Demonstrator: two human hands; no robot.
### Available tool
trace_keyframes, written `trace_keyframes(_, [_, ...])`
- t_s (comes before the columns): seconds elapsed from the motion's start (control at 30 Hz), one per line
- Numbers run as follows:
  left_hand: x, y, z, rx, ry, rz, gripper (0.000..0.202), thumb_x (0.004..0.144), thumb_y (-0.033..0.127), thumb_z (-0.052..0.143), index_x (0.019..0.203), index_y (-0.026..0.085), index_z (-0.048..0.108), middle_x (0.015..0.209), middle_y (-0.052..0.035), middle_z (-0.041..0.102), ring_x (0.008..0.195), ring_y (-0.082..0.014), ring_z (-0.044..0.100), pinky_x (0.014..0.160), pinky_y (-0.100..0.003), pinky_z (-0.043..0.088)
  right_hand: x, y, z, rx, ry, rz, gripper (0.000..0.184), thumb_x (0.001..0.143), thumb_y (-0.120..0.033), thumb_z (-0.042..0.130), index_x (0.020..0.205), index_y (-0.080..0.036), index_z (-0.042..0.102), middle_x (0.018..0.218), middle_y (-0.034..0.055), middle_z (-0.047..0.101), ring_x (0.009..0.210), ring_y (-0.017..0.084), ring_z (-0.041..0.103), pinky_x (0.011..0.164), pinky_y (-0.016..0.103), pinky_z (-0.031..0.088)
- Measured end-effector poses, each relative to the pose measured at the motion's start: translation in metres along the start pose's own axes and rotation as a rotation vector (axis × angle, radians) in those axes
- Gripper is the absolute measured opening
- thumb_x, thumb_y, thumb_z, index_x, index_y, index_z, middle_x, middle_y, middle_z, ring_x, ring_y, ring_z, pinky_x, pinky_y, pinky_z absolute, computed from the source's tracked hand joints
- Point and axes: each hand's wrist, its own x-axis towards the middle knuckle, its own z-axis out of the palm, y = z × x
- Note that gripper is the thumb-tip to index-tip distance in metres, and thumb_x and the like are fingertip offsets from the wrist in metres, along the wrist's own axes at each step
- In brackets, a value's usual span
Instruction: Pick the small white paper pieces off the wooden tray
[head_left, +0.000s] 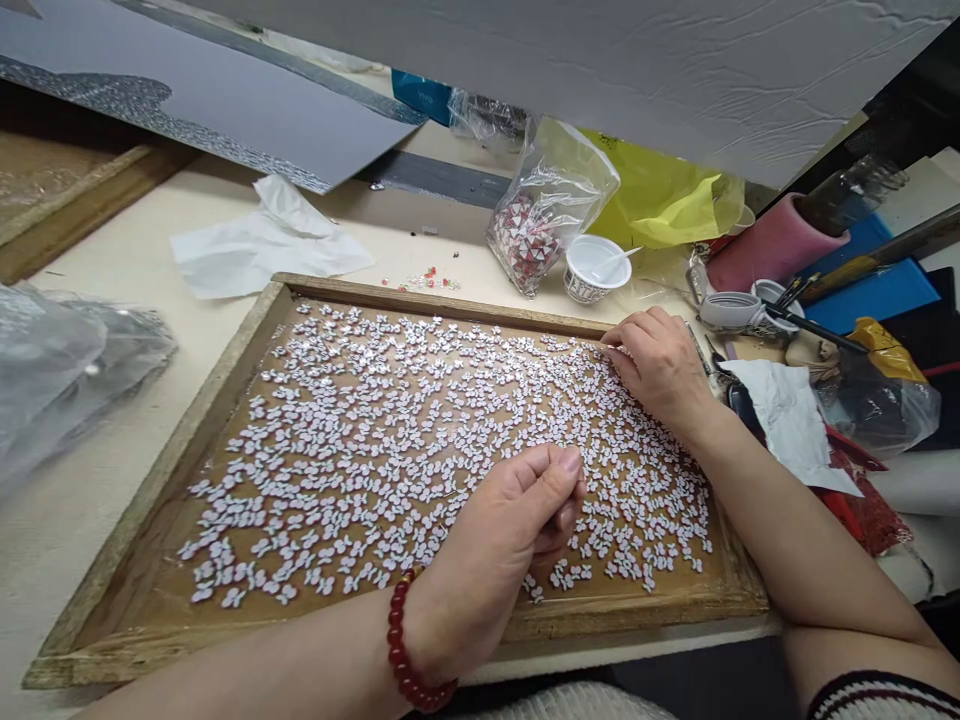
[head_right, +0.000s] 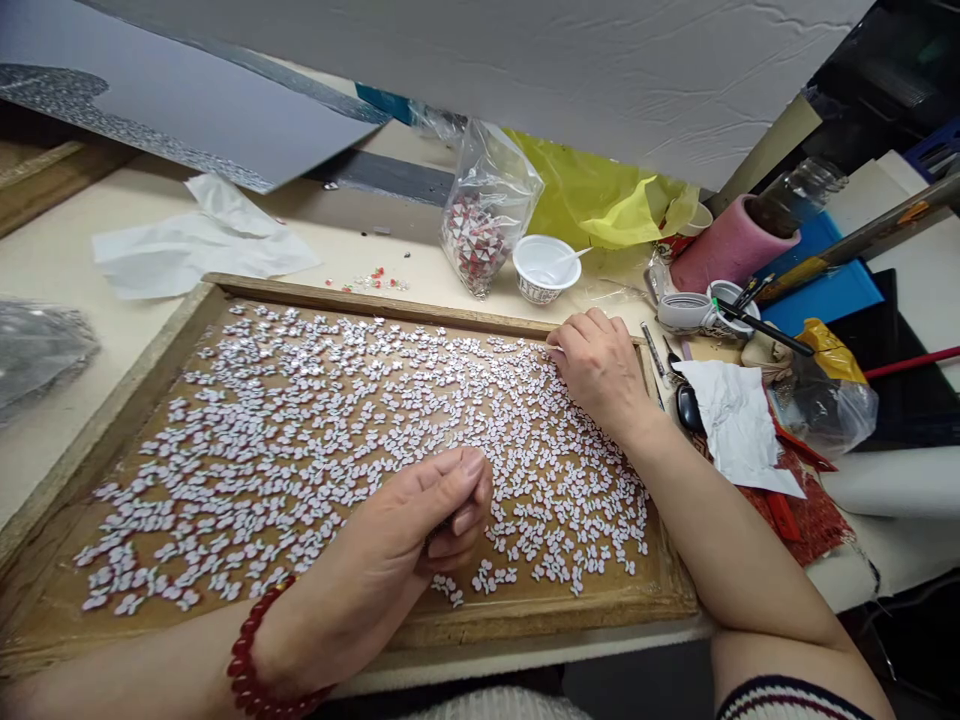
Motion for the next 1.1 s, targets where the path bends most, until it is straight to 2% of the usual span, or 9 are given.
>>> trace_keyframes(0.1, [0.0, 0.001, -0.001, -0.027, 0.0, 0.012, 0.035, 0.091, 0.041, 0.055, 0.067, 0.019, 0.041, 0.056, 0.0076, 0.031, 0.051, -0.0083, 0.018, 0.048, -0.026, 0.013, -0.002, -0.007, -0.014, 0.141, 0.034, 0.018, 0.01, 0.09, -0.023, 0.052, 0.087, -0.019, 0.061, 0.088, 0.0085, 0.066, 0.087, 0.024, 0.055, 0.076, 0.04, 0.04])
trace_keyframes(0.2, [0.0, 0.001, -0.001, -0.037, -0.001, 0.03, 0.034, 0.089, 0.043, 0.057, 0.07, 0.019, 0.042, 0.057, 0.0076, 0.031, 0.051, -0.0084, 0.018, 0.048, -0.027, 0.013, -0.006, -0.025, -0.038, 0.491, 0.025, -0.045, 0.005, 0.089, -0.023, 0.056, 0.085, -0.02, 0.059, 0.082, 0.0047, 0.065, 0.081, 0.018, 0.057, 0.075, 0.034, 0.045])
trace_keyframes(0.27, [0.001, 0.001, -0.001, -0.043, -0.007, 0.029, 0.033, 0.088, 0.044, 0.059, 0.073, 0.019, 0.045, 0.058, 0.0077, 0.032, 0.051, -0.0081, 0.018, 0.049, -0.026, 0.014, -0.01, -0.04, -0.053, 0.768, -0.134, -0.164, 0.006, 0.088, -0.026, 0.059, 0.088, -0.02, 0.059, 0.08, 0.0028, 0.064, 0.079, 0.015, 0.058, 0.073, 0.031, 0.047])
trace_keyframes(0.33, [0.001, 0.001, -0.002, -0.049, -0.019, 0.018, 0.032, 0.087, 0.044, 0.061, 0.076, 0.018, 0.047, 0.059, 0.008, 0.032, 0.052, -0.0077, 0.018, 0.049, -0.026, 0.014, -0.013, -0.051, -0.061, 0.912, -0.21, -0.253, 0.008, 0.088, -0.026, 0.06, 0.091, -0.019, 0.059, 0.081, 0.0029, 0.064, 0.079, 0.014, 0.056, 0.074, 0.031, 0.047])
trace_keyframes(0.67, [0.0, 0.002, -0.001, -0.064, -0.03, 0.019, 0.033, 0.085, 0.044, 0.064, 0.076, 0.018, 0.048, 0.057, 0.0087, 0.029, 0.051, -0.0074, 0.017, 0.048, -0.024, 0.014, -0.014, -0.054, -0.052, 1.171, -0.248, -0.236, 0.005, 0.087, -0.021, 0.06, 0.088, -0.016, 0.06, 0.078, 0.0032, 0.062, 0.076, 0.012, 0.056, 0.071, 0.028, 0.048])
trace_keyframes(0.77, [0.0, 0.001, 0.0, -0.079, -0.037, 0.02, 0.032, 0.087, 0.043, 0.061, 0.074, 0.017, 0.048, 0.059, 0.0073, 0.034, 0.052, -0.0073, 0.019, 0.048, -0.024, 0.015, -0.015, -0.053, -0.05, 1.226, -0.201, -0.2, 0.004, 0.085, -0.019, 0.062, 0.086, -0.015, 0.06, 0.077, 0.0028, 0.061, 0.074, 0.012, 0.056, 0.068, 0.029, 0.048])
trace_keyframes(0.93, [-0.001, 0.002, 0.0, -0.081, -0.029, 0.024, 0.028, 0.091, 0.036, 0.057, 0.073, 0.016, 0.05, 0.062, 0.0052, 0.041, 0.051, -0.0063, 0.023, 0.048, -0.023, 0.018, -0.012, -0.041, -0.044, 1.067, -0.057, -0.087, 0.003, 0.085, -0.018, 0.061, 0.084, -0.018, 0.058, 0.077, 0.0016, 0.06, 0.073, 0.013, 0.056, 0.068, 0.03, 0.047])
trace_keyframes(1.03, [0.0, 0.002, 0.0, -0.129, 0.008, 0.01, 0.024, 0.094, 0.036, 0.05, 0.085, 0.014, 0.058, 0.07, 0.0028, 0.048, 0.053, -0.0057, 0.028, 0.05, -0.021, 0.02, -0.01, -0.024, -0.031, 0.631, 0.122, 0.0, 0.003, 0.086, -0.018, 0.059, 0.083, -0.019, 0.057, 0.078, 0.0031, 0.061, 0.075, 0.016, 0.055, 0.07, 0.032, 0.044])
trace_keyframes(1.1, [0.0, 0.002, -0.001, -0.152, 0.018, 0.003, 0.022, 0.094, 0.033, 0.05, 0.092, 0.014, 0.061, 0.073, 0.0022, 0.049, 0.054, -0.0052, 0.029, 0.05, -0.02, 0.021, -0.009, -0.013, -0.019, 0.369, 0.125, 0.003, 0.005, 0.086, -0.017, 0.056, 0.082, -0.02, 0.056, 0.079, 0.0045, 0.062, 0.078, 0.019, 0.054, 0.073, 0.035, 0.042])
